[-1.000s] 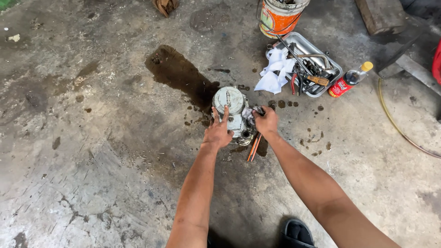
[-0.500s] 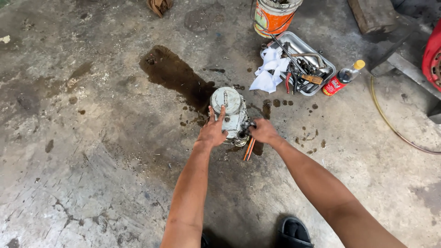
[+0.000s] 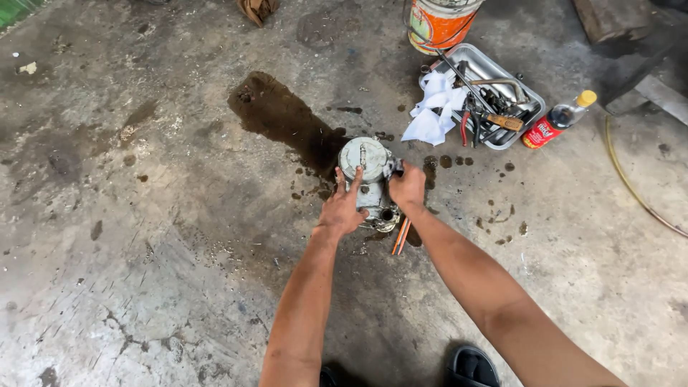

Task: The person uses a screwdriver to pry open a metal engine casing on the floor. After separating the two halves, they use a white cloth to wipe the exterior surfaces of the casing, removing grease and dirt.

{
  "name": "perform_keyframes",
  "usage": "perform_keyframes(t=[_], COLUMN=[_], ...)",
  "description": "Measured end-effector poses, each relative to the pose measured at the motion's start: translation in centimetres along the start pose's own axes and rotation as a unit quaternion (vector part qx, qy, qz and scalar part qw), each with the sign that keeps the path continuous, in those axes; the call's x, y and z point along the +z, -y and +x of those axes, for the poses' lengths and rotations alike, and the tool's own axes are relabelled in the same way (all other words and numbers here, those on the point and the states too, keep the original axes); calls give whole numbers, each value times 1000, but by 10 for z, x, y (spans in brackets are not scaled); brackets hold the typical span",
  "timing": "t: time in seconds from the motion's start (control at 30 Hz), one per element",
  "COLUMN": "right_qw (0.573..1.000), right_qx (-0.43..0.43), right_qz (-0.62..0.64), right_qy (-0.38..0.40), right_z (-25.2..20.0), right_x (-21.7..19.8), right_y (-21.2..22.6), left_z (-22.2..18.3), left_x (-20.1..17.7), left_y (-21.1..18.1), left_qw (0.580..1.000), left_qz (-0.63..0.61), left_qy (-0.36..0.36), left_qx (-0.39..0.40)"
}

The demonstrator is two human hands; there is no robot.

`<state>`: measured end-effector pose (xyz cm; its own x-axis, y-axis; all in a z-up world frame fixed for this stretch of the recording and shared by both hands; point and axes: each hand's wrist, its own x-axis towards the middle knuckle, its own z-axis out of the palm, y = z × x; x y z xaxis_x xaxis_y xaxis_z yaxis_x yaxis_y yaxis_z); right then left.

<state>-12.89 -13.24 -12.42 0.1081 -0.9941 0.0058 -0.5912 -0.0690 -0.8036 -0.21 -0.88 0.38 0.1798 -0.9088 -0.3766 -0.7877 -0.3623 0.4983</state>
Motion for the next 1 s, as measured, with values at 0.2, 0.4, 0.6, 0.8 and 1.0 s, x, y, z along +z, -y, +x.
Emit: perform_keyframes(t=[0.2,0.4,0.6,0.8,1.0], right_qw=[996,979,976,985,975], right_qx=[-1,-140,8,-10,-188], right_qz=[30,-41,19,17,-34], right_qy=[84,141,215,174,112], right_z=[11,-1,-26,-49,-33], right_x=[-15,-43,-83,-64,-40], right_y=[32,7,16,-11,-51], left_z=[3,6,16,5,20], left_x=[3,6,14,6,17], left_y=[3,10,20,9,18], left_qw=[1000,998,999,998,998], left_qz=[31,66,41,60,51], left_qy=[0,4,15,15,22], left_qx=[2,9,6,7,-2])
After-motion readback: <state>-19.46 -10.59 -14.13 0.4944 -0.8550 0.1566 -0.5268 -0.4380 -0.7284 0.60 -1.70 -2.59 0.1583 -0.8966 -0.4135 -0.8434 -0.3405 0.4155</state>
